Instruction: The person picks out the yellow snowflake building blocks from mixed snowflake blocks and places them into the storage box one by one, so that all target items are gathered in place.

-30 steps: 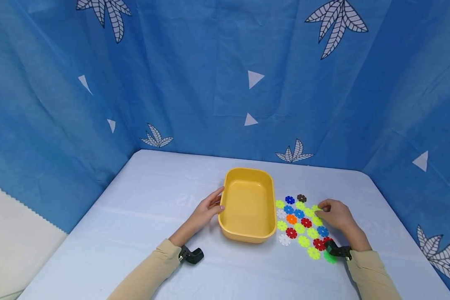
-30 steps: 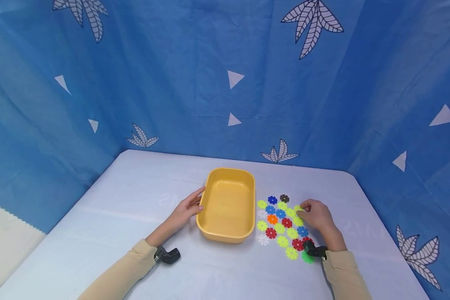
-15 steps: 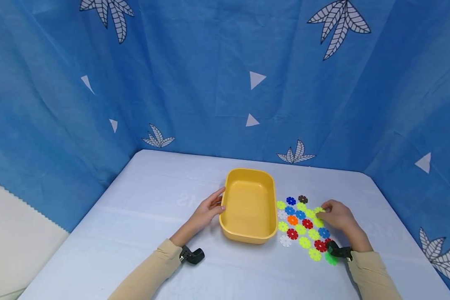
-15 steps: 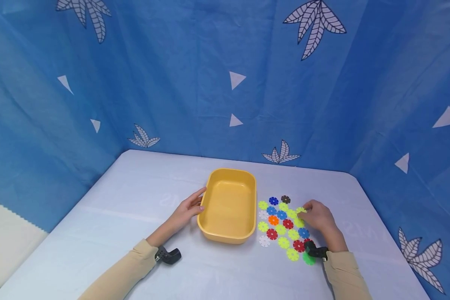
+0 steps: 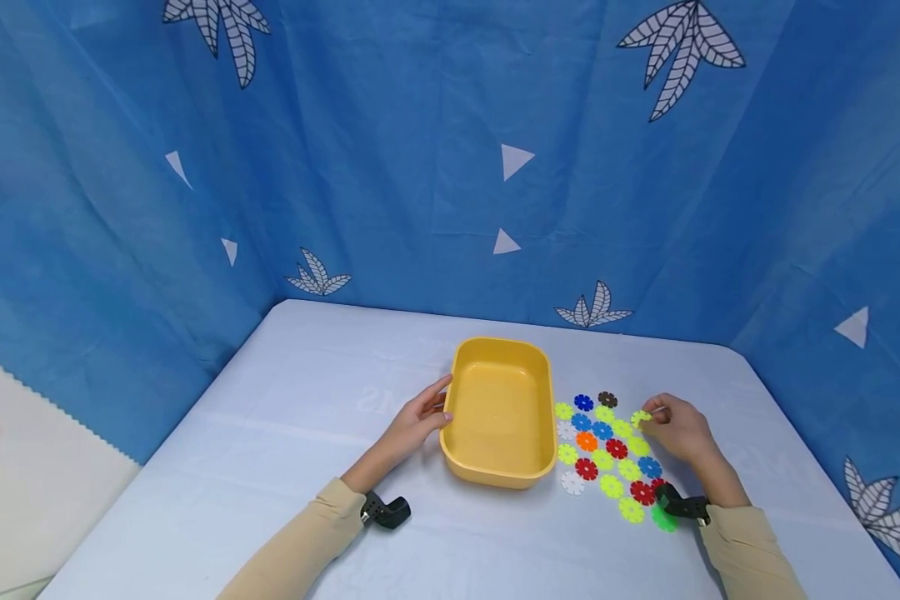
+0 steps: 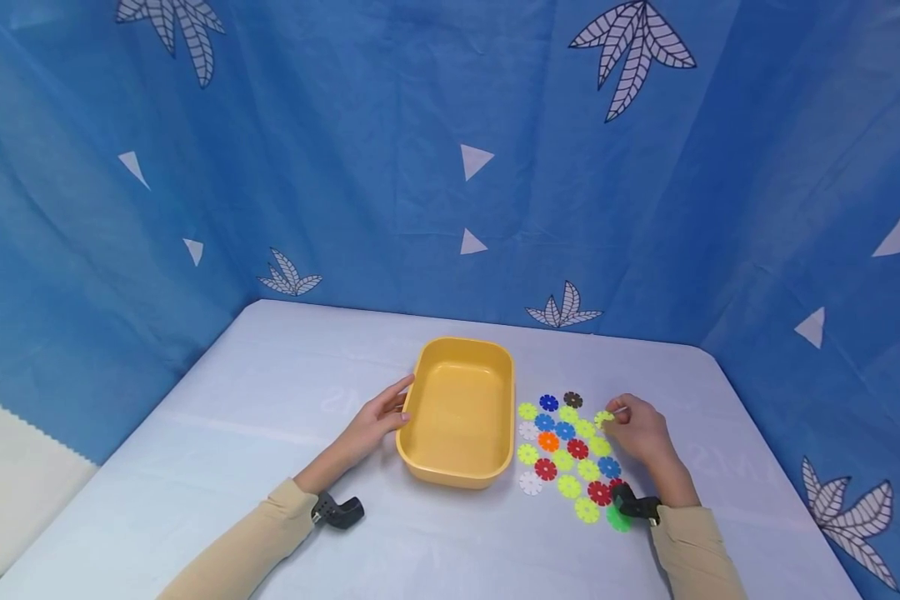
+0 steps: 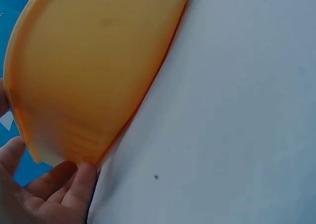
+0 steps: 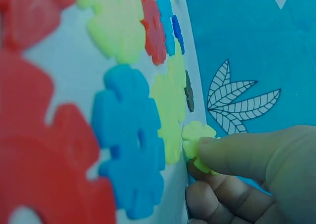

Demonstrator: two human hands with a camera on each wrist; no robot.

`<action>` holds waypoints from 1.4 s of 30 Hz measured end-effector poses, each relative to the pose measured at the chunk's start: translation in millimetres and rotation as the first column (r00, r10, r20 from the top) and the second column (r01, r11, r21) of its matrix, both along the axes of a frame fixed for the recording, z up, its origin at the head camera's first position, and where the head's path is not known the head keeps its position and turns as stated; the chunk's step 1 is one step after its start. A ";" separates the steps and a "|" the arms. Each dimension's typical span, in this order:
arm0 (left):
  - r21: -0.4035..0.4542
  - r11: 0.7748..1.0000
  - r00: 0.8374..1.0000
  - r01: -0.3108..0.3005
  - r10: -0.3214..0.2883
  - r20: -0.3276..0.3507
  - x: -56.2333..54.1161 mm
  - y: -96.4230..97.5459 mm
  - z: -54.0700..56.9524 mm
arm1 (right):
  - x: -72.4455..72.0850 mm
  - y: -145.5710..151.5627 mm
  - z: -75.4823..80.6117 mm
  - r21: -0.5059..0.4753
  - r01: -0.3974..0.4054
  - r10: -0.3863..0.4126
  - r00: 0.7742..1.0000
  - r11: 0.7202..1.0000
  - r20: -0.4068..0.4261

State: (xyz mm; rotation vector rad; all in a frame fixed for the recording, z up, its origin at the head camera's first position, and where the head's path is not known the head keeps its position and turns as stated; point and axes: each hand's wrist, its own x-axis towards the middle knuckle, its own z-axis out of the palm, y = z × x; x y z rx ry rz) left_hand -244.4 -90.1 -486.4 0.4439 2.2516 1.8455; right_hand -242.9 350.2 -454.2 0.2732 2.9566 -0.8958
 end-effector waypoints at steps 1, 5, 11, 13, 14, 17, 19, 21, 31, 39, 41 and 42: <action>-0.001 1.000 1.000 0.000 0.000 0.000 -0.2 0.2 -0.4 | 0.1 -0.1 -0.2 -0.001 -0.002 0.002 1.000 1.000 -0.010; -0.002 1.000 1.000 -0.001 0.001 0.001 -0.5 0.4 -0.9 | 0.4 -0.1 -1.3 -0.014 0.002 -0.003 0.999 1.000 -0.042; 0.003 1.000 1.000 -0.001 0.001 0.001 0.0 1.3 0.0 | 2.8 -0.6 -1.6 -0.156 0.044 -0.051 0.998 0.987 -0.037; 0.004 1.000 1.000 -0.002 0.002 0.000 0.4 1.7 0.2 | 3.8 -1.3 -0.6 -0.203 0.062 -0.069 0.997 0.977 -0.031; 0.006 1.000 1.000 -0.001 0.001 0.000 0.7 1.8 0.3 | 4.3 -1.7 0.0 -0.222 0.067 -0.075 0.997 0.973 -0.027; 0.012 1.000 1.000 0.006 -0.005 -0.003 1.5 1.8 0.5 | 5.0 -1.8 1.1 -0.260 0.079 -0.085 0.996 0.962 -0.013; 0.014 1.000 1.000 0.008 -0.008 -0.005 2.0 1.8 0.5 | 5.3 -1.4 1.6 -0.287 0.084 -0.088 0.996 0.954 0.000; 0.015 1.000 1.000 0.008 -0.008 -0.006 2.1 1.6 0.2 | 5.5 -0.8 2.1 -0.317 0.092 -0.092 0.996 0.944 0.016; 0.012 1.000 1.000 0.003 -0.003 0.004 -0.5 1.0 -2.4 | 5.7 0.2 8.0 -0.448 0.112 -0.080 0.993 0.887 0.091; 0.018 1.000 1.000 0.006 -0.006 0.003 -1.3 0.5 -3.6 | 5.7 0.6 11.1 -0.476 0.084 -0.030 0.992 0.876 0.119; 0.019 1.000 1.000 0.006 -0.006 0.004 -1.2 0.4 -3.3 | 6.2 0.8 11.3 -0.497 0.056 0.002 0.993 0.866 0.117; 0.019 1.000 1.000 0.006 -0.006 0.003 -1.1 0.4 -3.2 | 6.5 0.8 11.6 -0.510 0.044 0.017 0.993 0.859 0.114</action>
